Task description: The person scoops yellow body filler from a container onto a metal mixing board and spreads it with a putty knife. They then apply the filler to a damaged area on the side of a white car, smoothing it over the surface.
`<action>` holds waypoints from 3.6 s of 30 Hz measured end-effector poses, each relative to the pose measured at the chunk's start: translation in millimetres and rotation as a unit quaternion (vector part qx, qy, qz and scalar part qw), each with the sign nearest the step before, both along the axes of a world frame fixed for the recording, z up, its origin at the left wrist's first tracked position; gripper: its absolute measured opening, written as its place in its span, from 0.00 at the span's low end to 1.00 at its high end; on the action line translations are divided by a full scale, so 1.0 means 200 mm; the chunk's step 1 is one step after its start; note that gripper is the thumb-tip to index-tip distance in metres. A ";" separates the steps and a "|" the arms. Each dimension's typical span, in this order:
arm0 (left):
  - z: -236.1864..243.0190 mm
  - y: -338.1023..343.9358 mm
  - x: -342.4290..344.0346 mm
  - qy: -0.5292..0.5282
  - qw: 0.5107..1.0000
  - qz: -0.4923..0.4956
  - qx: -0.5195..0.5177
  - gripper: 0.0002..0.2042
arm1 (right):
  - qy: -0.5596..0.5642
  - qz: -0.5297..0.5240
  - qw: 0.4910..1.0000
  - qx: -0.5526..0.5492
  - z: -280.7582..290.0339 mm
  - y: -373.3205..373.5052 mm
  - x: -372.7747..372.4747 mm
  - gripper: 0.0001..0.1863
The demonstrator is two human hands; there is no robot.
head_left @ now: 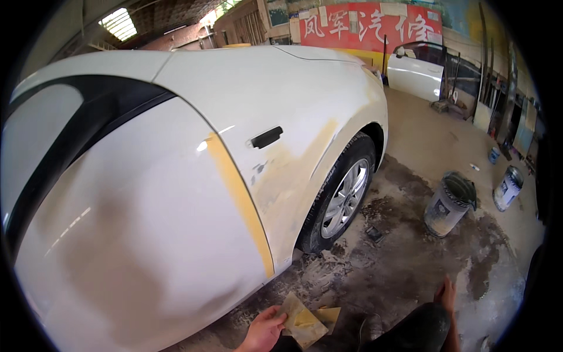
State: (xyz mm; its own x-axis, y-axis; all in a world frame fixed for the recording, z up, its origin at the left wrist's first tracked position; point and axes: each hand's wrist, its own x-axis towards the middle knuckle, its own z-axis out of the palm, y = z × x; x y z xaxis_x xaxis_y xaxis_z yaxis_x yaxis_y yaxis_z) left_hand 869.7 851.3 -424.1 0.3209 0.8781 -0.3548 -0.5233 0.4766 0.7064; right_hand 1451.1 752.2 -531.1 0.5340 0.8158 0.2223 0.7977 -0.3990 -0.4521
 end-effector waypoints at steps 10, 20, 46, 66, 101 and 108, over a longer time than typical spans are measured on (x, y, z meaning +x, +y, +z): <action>0.36 0.01 0.47 0.131 0.980 0.143 -0.041 0.10 | -0.022 0.377 0.866 0.330 1.25 1.52 -0.54 0.23; 0.72 0.08 0.84 0.192 0.923 0.334 -0.019 0.08 | -0.099 0.517 0.728 0.439 1.95 2.21 -1.22 0.39; 0.51 0.15 0.51 0.185 0.940 0.285 -0.033 0.01 | 0.082 0.197 0.874 0.437 1.60 3.13 -0.29 0.36; 0.45 0.32 0.16 -0.072 0.996 0.055 0.017 0.10 | -0.191 0.527 0.801 0.210 0.65 1.59 -1.52 0.37; 0.60 0.26 0.69 0.010 0.932 0.358 0.059 0.05 | 0.826 0.089 0.555 0.039 0.99 1.06 -0.96 0.16; 0.66 0.26 0.78 0.071 0.918 0.364 0.141 0.12 | 0.464 0.378 0.776 0.199 1.13 0.93 -1.11 0.10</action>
State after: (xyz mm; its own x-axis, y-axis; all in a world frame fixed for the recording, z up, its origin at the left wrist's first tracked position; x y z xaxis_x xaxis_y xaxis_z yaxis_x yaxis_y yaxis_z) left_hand 1025.7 903.3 -291.4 -0.4198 0.9046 -0.0733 -0.5243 -0.1758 0.8332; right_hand 1229.4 937.7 -305.9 0.0170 0.9396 0.3420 -0.0071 0.3421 -0.9396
